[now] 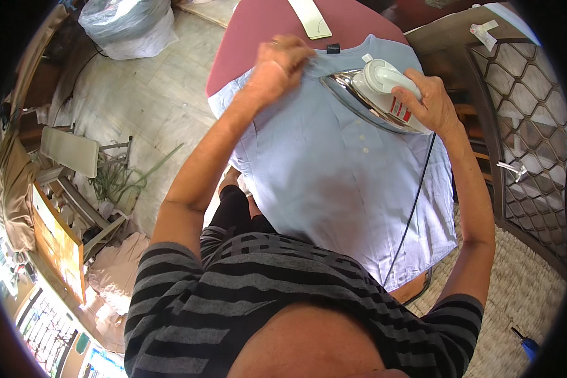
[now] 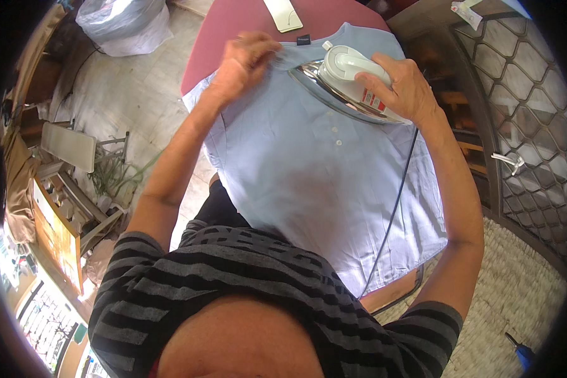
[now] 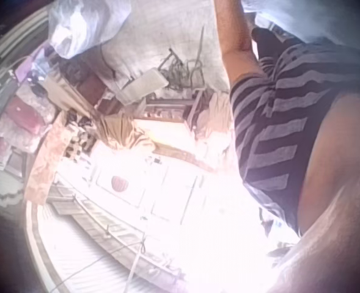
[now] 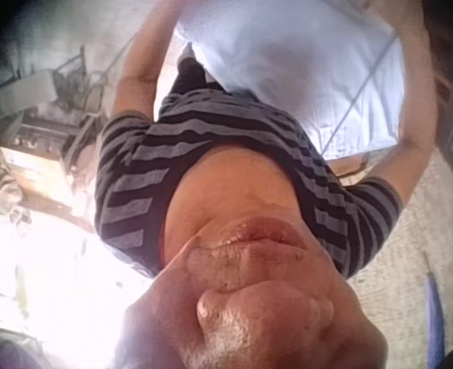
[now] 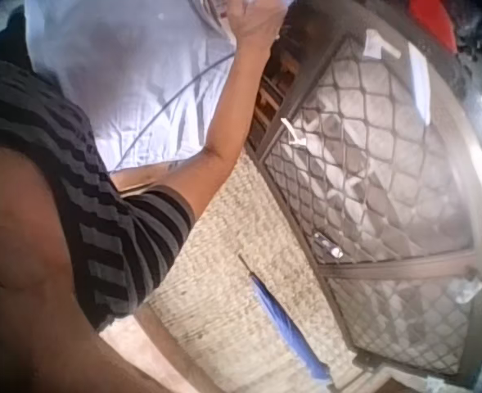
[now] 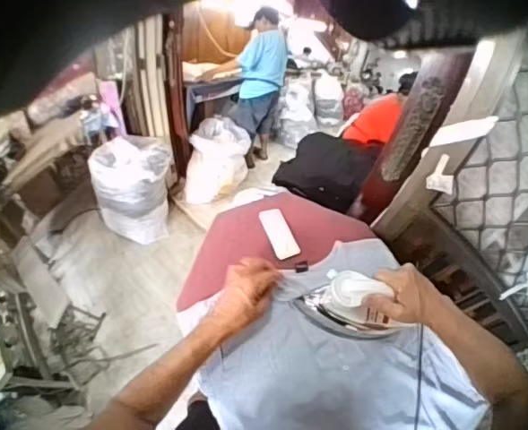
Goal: The person irons a blue button-down shirt on an ironing board using an iron, then folds the shirt by hand.
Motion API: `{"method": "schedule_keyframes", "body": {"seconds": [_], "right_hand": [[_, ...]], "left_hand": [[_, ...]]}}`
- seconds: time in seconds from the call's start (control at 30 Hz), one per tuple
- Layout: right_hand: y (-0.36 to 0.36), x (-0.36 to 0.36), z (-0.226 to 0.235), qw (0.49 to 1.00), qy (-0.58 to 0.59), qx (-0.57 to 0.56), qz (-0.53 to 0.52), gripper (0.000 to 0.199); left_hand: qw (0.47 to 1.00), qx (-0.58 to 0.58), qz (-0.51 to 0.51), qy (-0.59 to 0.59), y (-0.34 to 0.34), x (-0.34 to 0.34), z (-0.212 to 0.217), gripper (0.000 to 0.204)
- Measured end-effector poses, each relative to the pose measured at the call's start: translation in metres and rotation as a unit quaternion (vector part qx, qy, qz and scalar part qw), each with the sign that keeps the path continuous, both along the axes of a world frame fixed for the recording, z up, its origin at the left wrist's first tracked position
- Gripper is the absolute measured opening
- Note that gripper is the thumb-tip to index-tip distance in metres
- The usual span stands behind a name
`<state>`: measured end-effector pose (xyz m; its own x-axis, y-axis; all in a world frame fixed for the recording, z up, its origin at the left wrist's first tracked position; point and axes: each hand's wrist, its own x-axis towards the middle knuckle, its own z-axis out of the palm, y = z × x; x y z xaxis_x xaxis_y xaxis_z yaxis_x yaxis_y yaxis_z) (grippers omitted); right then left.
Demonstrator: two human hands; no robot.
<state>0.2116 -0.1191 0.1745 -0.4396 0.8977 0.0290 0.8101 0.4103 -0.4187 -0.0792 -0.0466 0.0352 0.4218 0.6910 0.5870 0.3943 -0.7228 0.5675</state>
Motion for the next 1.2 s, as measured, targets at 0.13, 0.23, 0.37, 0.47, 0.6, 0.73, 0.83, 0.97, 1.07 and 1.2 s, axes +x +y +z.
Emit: {"method": "schedule_keyframes", "body": {"seconds": [0.13, 0.23, 0.37, 0.47, 0.6, 0.73, 0.83, 0.97, 1.07, 1.2], "right_hand": [[0.007, -0.007, -0.002, 1.0, 0.001, 0.007, 0.013, 0.038], [0.011, -0.015, -0.005, 1.0, 0.004, 0.012, 0.019, 0.039], [0.016, -0.034, -0.012, 0.999, 0.005, 0.04, 0.008, 0.039], [0.019, -0.059, -0.014, 0.997, 0.01, 0.075, 0.006, 0.041], [0.027, -0.089, -0.017, 0.997, -0.002, 0.065, -0.045, 0.045], [0.037, -0.101, -0.022, 0.995, -0.026, 0.072, -0.064, 0.046], [0.039, -0.114, -0.023, 0.995, -0.012, 0.068, -0.072, 0.048], [0.036, -0.139, -0.022, 0.992, 0.016, 0.054, -0.108, 0.049], [0.029, -0.156, -0.024, 0.988, 0.024, 0.011, -0.155, 0.052], [0.004, -0.168, -0.029, 0.982, 0.04, -0.018, -0.182, 0.054]], "left_hand": [[0.988, -0.118, 0.09, 0.042, 0.007, -0.036, 0.006, 0.02], [0.976, -0.17, 0.095, 0.098, 0.011, -0.035, 0.004, 0.024], [0.955, -0.264, 0.132, 0.013, 0.01, -0.029, 0.007, 0.026], [0.96, -0.237, 0.141, 0.053, 0.013, -0.034, 0.012, 0.028], [0.96, -0.204, 0.178, 0.073, 0.006, -0.049, 0.008, 0.027], [0.956, -0.2, 0.194, 0.092, -0.036, -0.075, 0.007, 0.023], [0.944, -0.212, 0.227, 0.111, -0.056, -0.095, 0.0, 0.023], [0.944, -0.15, 0.29, 0.038, -0.066, -0.095, -0.015, 0.025], [0.939, -0.163, 0.302, 0.028, -0.065, -0.096, -0.017, 0.027], [0.943, -0.194, 0.27, 0.017, -0.06, -0.103, -0.013, 0.026]]}}
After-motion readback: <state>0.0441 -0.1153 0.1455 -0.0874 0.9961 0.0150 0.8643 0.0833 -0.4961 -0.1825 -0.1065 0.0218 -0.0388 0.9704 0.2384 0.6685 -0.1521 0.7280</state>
